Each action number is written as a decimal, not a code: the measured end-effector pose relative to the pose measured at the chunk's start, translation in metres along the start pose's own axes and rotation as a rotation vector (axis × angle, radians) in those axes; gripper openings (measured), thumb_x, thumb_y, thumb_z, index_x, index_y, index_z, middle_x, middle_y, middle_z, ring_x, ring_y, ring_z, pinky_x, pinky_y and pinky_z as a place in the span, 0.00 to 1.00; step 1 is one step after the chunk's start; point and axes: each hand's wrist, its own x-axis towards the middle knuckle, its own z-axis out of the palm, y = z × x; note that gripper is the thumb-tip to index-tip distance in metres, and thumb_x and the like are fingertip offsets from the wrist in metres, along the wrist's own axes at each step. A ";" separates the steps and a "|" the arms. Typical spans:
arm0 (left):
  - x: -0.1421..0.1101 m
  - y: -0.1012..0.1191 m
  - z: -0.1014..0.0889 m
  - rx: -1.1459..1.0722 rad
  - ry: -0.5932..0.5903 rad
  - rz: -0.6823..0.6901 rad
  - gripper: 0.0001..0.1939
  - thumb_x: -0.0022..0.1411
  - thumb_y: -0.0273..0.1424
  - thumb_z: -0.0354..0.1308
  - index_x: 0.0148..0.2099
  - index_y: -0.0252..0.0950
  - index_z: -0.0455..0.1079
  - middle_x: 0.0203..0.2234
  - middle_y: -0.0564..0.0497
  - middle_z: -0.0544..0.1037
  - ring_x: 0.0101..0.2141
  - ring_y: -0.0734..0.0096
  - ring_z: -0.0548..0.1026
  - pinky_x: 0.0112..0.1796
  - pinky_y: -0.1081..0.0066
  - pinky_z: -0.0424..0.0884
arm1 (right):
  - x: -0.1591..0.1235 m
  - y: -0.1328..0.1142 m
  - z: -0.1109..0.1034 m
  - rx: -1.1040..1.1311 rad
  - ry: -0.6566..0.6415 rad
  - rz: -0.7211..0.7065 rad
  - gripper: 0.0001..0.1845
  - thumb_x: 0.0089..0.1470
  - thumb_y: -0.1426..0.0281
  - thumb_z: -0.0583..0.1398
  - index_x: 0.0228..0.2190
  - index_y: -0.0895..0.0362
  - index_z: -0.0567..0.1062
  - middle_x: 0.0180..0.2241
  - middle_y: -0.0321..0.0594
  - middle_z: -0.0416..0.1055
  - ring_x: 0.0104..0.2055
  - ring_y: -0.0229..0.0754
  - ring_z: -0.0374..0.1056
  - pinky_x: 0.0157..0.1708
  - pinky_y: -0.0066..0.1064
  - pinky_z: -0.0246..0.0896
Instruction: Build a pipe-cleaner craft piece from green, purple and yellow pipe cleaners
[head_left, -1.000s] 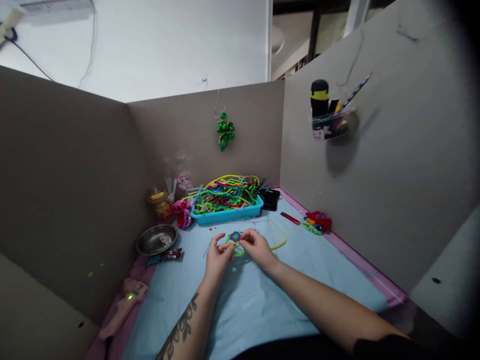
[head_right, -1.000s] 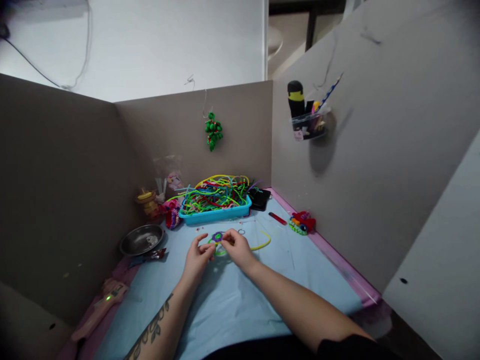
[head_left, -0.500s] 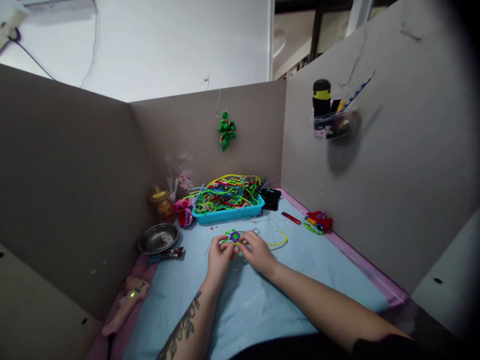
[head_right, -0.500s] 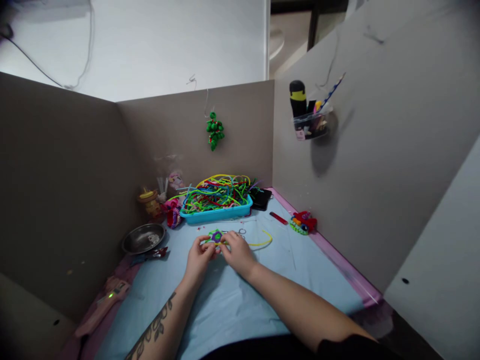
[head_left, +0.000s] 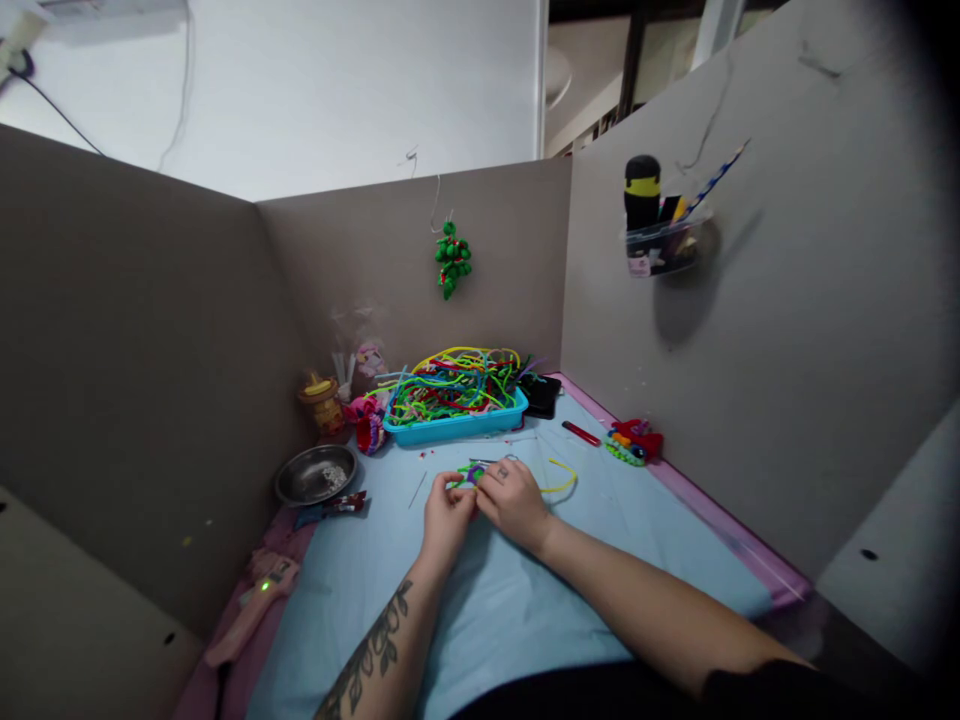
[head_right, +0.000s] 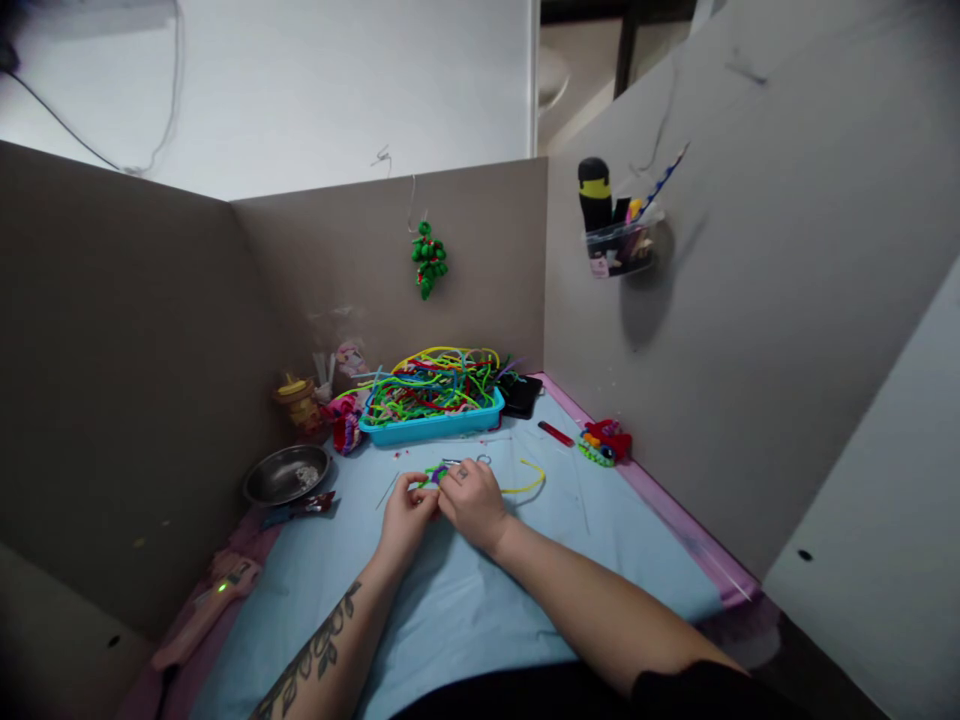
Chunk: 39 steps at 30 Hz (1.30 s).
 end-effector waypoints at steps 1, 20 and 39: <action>0.000 0.000 0.000 -0.004 0.001 -0.002 0.15 0.47 0.28 0.58 0.38 0.37 0.57 0.14 0.61 0.69 0.16 0.78 0.67 0.21 0.78 0.61 | 0.000 0.000 0.000 0.007 0.006 0.007 0.07 0.53 0.71 0.55 0.26 0.56 0.72 0.29 0.44 0.68 0.36 0.47 0.58 0.38 0.38 0.49; -0.002 0.013 -0.001 -0.165 0.049 -0.087 0.25 0.45 0.37 0.65 0.42 0.36 0.59 0.22 0.55 0.75 0.24 0.70 0.76 0.27 0.75 0.67 | 0.004 0.012 0.013 0.681 0.023 0.361 0.05 0.51 0.72 0.57 0.26 0.56 0.73 0.25 0.36 0.66 0.30 0.38 0.63 0.31 0.28 0.57; 0.002 0.012 -0.005 -0.130 0.120 -0.119 0.29 0.41 0.34 0.67 0.45 0.35 0.60 0.23 0.52 0.76 0.22 0.74 0.74 0.19 0.81 0.59 | 0.003 0.014 0.015 0.669 -0.003 0.301 0.06 0.51 0.73 0.57 0.26 0.57 0.74 0.25 0.35 0.66 0.29 0.36 0.62 0.30 0.27 0.56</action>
